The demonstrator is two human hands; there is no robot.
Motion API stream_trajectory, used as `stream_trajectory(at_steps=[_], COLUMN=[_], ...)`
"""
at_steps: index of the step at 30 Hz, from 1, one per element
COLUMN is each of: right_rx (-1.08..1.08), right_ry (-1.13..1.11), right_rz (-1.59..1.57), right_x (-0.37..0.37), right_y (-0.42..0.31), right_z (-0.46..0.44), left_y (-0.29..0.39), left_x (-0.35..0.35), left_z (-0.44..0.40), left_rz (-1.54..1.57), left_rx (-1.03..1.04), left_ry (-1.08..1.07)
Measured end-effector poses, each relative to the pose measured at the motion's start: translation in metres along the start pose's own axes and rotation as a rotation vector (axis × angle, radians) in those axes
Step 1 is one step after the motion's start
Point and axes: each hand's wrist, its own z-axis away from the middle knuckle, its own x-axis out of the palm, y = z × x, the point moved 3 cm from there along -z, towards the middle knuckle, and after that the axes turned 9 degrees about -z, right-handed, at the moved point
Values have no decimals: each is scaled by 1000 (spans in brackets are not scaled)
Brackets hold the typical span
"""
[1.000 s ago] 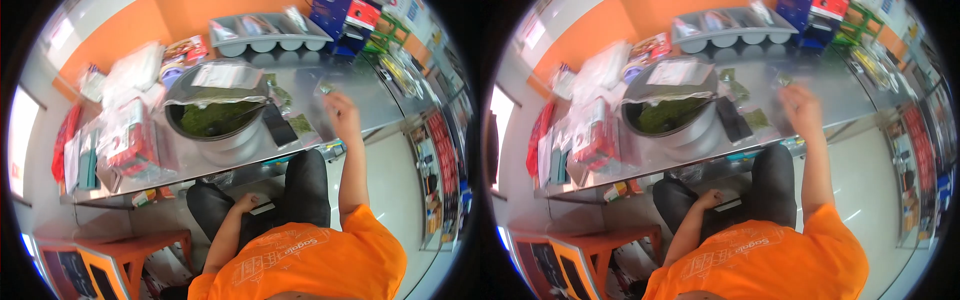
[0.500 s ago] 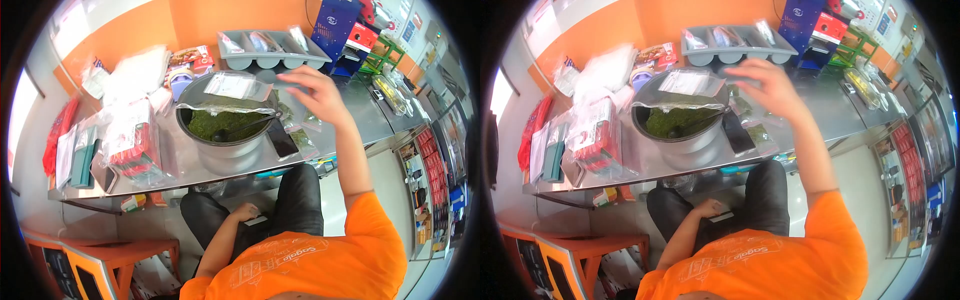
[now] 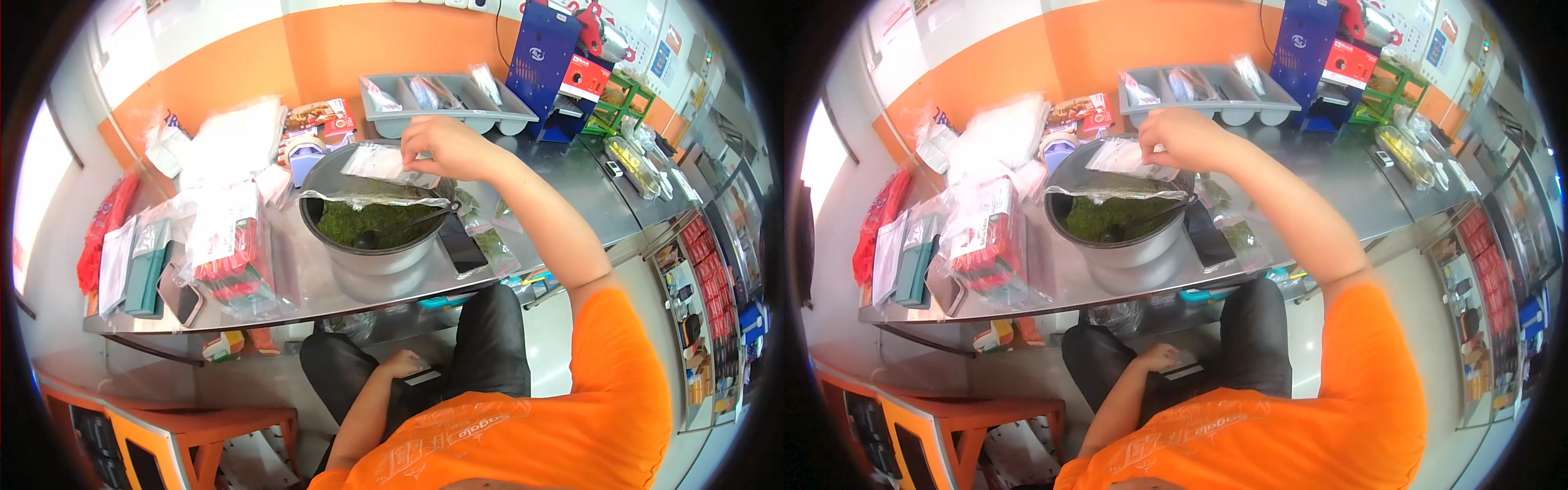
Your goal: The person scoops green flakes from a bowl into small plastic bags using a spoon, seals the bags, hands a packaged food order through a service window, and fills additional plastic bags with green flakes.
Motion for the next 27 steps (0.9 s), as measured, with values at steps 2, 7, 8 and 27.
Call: stream_trajectory(at_steps=[2,7,8,27], right_rx=[118,195,212,225], right_ry=[21,79,95,265], right_rz=[-53,-199,-234,-285], right_x=[-6,-21,-24,-35], right_y=[-7,-3,-2,-13], right_z=[2,14,16,14], left_y=[-14,-1,0,-42], left_x=[10,7,5,21], left_z=[-16,-9,-8,-32], left_rz=[-79,51,58,57], left_rx=[56,-33,-47,13], left_ry=[12,-78,-98,10])
